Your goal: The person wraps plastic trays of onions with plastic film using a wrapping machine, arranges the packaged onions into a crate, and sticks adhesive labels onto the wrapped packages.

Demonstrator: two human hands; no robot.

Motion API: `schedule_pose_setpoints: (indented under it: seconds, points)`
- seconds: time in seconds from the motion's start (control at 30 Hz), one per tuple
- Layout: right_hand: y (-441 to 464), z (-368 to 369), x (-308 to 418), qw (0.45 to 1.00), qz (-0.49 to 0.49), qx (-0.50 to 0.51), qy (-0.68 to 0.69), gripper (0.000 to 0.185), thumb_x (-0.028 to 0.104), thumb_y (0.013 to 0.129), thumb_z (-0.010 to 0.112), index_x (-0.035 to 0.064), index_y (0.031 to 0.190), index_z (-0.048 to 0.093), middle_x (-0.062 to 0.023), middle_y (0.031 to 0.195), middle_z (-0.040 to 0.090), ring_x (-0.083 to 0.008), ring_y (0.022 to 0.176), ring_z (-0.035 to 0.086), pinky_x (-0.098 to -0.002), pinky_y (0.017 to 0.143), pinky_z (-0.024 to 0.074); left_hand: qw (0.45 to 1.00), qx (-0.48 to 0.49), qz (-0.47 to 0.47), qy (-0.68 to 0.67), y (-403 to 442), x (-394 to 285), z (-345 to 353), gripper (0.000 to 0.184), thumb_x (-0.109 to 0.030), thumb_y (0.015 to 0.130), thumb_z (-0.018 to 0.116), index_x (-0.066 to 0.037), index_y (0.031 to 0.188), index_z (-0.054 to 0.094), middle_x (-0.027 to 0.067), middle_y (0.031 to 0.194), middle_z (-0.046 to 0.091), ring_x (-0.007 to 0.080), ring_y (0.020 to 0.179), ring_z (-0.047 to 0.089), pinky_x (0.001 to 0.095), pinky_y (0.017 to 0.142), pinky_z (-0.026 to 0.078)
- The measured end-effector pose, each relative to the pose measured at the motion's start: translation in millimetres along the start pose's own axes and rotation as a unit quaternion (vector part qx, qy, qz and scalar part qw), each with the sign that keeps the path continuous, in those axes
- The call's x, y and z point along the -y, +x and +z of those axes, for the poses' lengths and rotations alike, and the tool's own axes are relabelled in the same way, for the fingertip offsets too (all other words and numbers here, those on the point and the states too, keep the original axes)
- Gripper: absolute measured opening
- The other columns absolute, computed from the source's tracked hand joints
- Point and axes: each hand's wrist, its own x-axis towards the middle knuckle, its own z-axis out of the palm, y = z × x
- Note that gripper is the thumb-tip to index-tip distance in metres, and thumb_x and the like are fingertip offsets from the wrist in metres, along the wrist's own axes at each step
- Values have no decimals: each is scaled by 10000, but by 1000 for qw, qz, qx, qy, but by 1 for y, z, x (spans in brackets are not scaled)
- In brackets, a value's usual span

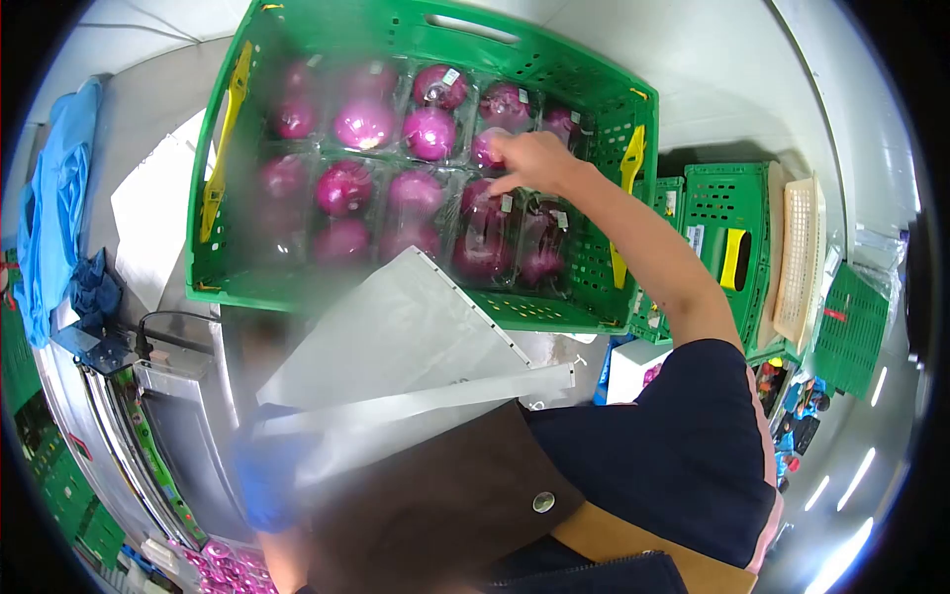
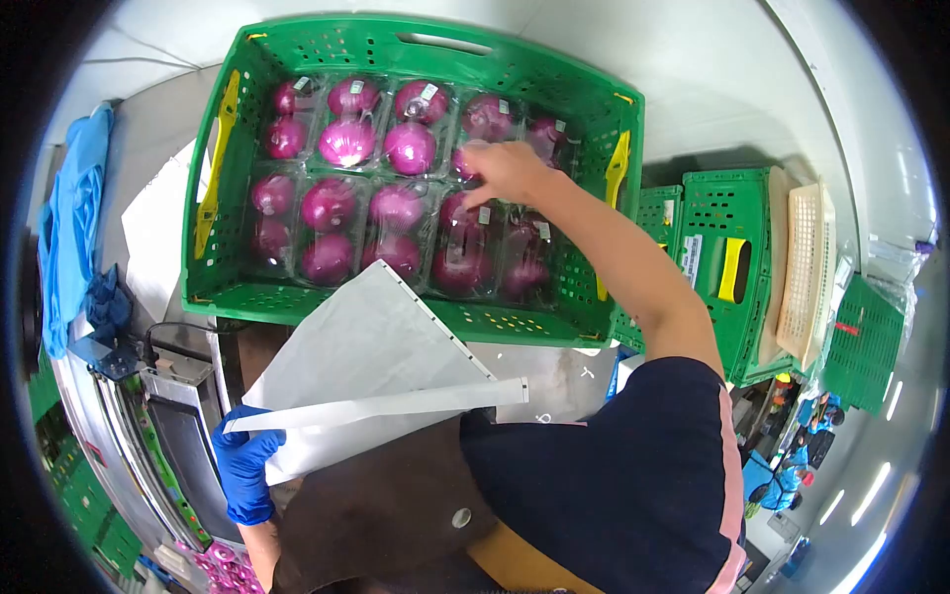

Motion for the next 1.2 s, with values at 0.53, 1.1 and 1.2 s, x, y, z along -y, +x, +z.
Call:
schedule_pose_setpoints:
  seconds: [0.53, 1.1, 1.2]
  points:
    - [133, 0, 112, 956, -259, 48, 131, 351, 92, 721, 741, 64, 911, 448, -81, 848, 569, -260, 742, 580, -394, 652, 456, 991, -71, -3, -114, -21, 15, 3, 203, -69, 637, 775, -14, 797, 661, 38, 710, 634, 117, 659, 590, 237, 626, 449]
    - [227, 9, 187, 938, -342, 39, 46, 274, -66, 700, 543, 23, 953, 489, -124, 993, 502, -336, 911, 566, -437, 740, 453, 997, -49, 28, -58, -28, 62, -19, 347, 13, 764, 673, 15, 1083, 537, 85, 875, 625, 144, 733, 620, 252, 622, 525]
    - [238, 28, 185, 941, -337, -43, -4, 287, -58, 710, 567, 35, 972, 496, -129, 1020, 503, -331, 997, 541, -423, 810, 469, 997, -53, 59, 7, -29, 73, -22, 371, 17, 764, 679, 20, 1102, 526, 89, 863, 629, 143, 719, 621, 258, 622, 529]
